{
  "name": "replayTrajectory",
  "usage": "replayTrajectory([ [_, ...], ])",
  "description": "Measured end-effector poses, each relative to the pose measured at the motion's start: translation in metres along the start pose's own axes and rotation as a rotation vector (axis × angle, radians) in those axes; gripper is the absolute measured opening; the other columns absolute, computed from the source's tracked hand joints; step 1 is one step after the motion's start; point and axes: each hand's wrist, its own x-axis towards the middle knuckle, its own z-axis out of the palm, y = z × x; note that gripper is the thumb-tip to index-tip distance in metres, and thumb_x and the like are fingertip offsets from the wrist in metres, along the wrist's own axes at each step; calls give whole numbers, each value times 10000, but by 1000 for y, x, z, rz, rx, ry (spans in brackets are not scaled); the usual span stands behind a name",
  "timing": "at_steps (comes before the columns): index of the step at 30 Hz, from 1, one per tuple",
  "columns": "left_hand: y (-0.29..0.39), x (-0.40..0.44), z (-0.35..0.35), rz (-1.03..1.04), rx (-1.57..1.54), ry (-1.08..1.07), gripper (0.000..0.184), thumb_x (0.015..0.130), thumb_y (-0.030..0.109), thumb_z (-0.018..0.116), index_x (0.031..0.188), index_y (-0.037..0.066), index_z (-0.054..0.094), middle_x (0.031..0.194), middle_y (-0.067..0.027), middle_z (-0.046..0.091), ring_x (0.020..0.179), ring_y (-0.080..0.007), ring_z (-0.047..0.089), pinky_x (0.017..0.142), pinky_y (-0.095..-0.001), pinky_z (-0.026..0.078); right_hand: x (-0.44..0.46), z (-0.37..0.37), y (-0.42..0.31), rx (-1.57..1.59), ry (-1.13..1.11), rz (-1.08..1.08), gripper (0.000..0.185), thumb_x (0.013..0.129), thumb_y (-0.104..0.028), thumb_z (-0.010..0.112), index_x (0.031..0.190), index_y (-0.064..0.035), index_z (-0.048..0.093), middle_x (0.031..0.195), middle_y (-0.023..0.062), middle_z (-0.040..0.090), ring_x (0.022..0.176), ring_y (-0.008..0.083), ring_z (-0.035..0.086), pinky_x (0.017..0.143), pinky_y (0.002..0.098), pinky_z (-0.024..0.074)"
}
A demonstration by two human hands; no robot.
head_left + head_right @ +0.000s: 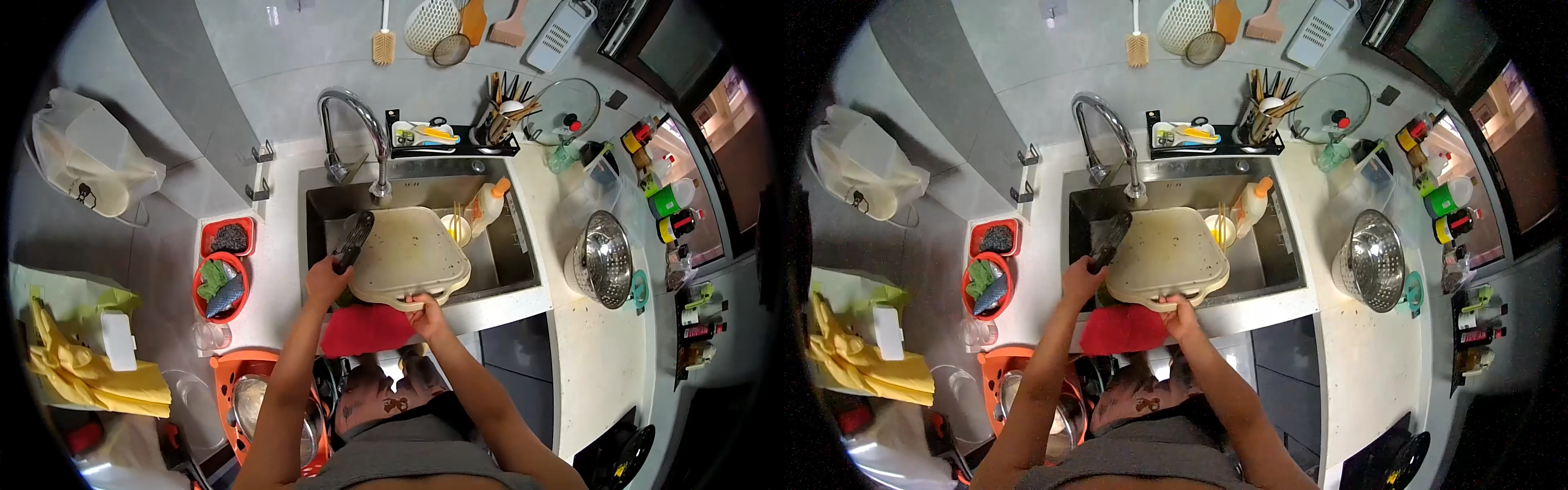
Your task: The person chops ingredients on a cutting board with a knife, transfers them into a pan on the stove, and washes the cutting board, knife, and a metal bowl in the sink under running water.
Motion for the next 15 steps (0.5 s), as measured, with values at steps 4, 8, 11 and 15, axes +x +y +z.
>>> replayTrajectory([
  [4,-13,-2,1,-6,16,-79,382,658,391,666,828,51,632,739,-130,633,709,-304,614,638,-401,482,1,-4,4,-83,-22,-28,179,756,-74,598,924,-45,541,888,82,626,816,195,630,747,310,535],
  [8,-23,-4,12,18,-24,-63,373,653,383,661,812,47,625,718,-135,628,699,-313,614,631,-401,480,-15,13,-1,-243,76,72,260,783,-144,627,1006,-29,560,961,108,640,908,215,621,840,340,502],
  [11,-25,-5,22,64,-37,-49,363,649,374,663,800,47,620,699,-141,622,683,-321,611,620,-401,480,-24,6,2,-316,123,169,303,811,-191,604,1059,-26,556,1000,121,632,980,227,596,896,363,468],
  [15,-23,-2,36,117,-67,-24,334,642,348,677,782,51,615,682,-144,615,666,-321,609,594,-399,478,-38,-11,-5,-629,-72,309,401,866,-354,521,1088,-22,559,1059,150,618,999,224,591,852,345,479],
])
